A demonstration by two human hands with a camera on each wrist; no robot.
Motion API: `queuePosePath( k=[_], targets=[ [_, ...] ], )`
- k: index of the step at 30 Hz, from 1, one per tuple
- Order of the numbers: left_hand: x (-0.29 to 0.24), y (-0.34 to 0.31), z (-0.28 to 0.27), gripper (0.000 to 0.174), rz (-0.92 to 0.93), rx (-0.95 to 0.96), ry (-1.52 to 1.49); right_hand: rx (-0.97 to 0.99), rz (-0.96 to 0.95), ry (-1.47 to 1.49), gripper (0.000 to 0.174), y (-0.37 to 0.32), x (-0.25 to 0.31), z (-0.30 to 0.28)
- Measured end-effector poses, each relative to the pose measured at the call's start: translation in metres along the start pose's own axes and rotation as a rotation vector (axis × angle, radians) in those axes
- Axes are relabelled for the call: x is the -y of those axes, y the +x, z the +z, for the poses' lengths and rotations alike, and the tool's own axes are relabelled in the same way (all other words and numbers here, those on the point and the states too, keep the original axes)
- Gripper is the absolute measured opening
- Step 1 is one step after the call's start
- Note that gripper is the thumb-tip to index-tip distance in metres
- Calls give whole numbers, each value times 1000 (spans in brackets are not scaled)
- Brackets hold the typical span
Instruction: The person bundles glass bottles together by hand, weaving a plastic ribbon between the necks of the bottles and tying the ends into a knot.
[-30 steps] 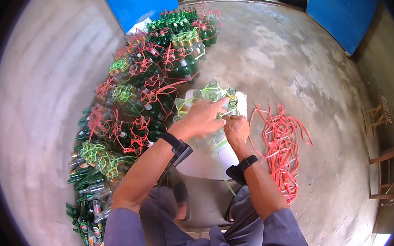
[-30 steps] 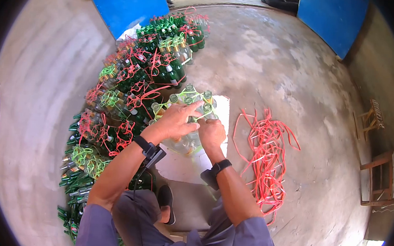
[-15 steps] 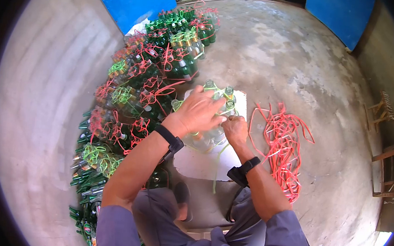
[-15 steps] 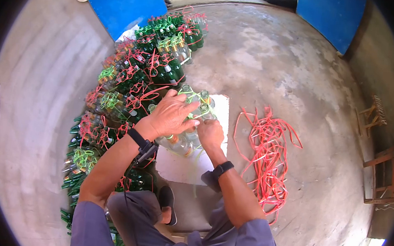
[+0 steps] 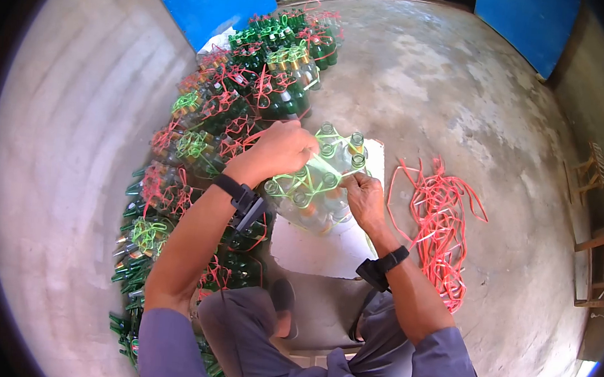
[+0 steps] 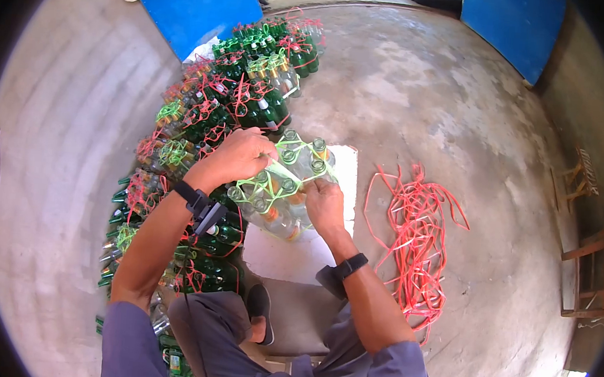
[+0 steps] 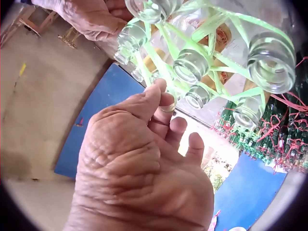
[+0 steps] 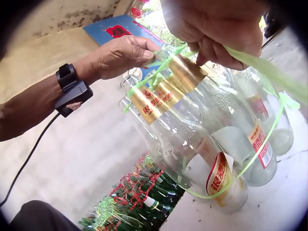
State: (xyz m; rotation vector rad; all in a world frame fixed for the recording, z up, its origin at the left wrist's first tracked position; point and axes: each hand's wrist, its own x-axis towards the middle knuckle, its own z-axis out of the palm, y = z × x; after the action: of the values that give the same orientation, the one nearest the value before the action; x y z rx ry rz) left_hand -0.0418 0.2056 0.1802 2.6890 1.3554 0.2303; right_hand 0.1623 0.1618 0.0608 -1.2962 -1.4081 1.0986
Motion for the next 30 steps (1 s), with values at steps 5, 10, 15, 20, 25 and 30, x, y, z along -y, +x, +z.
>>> queuePosePath(
  k=[5,10,15,20,25,30],
  targets=[
    [4,19,19,9,-107,-122,-147,49,57,-54,30,-5,8,-4],
    [3,32,32,8,-163,-186,-189,27,55,31,29,-4,3,0],
    [12,43,42,9,-192,-211,-163,18,35,19,29,-2,-1,3],
    [19,54,49,14,-231,-167,-121,-9,36,-82,30,1,-5,1],
    [18,58,51,15,-336,-156,-121,5,118,-226,36,5,-37,-2],
    [12,43,50,15,-281,-204,-165,75,74,-352,34,-6,-42,-5]
  ],
)
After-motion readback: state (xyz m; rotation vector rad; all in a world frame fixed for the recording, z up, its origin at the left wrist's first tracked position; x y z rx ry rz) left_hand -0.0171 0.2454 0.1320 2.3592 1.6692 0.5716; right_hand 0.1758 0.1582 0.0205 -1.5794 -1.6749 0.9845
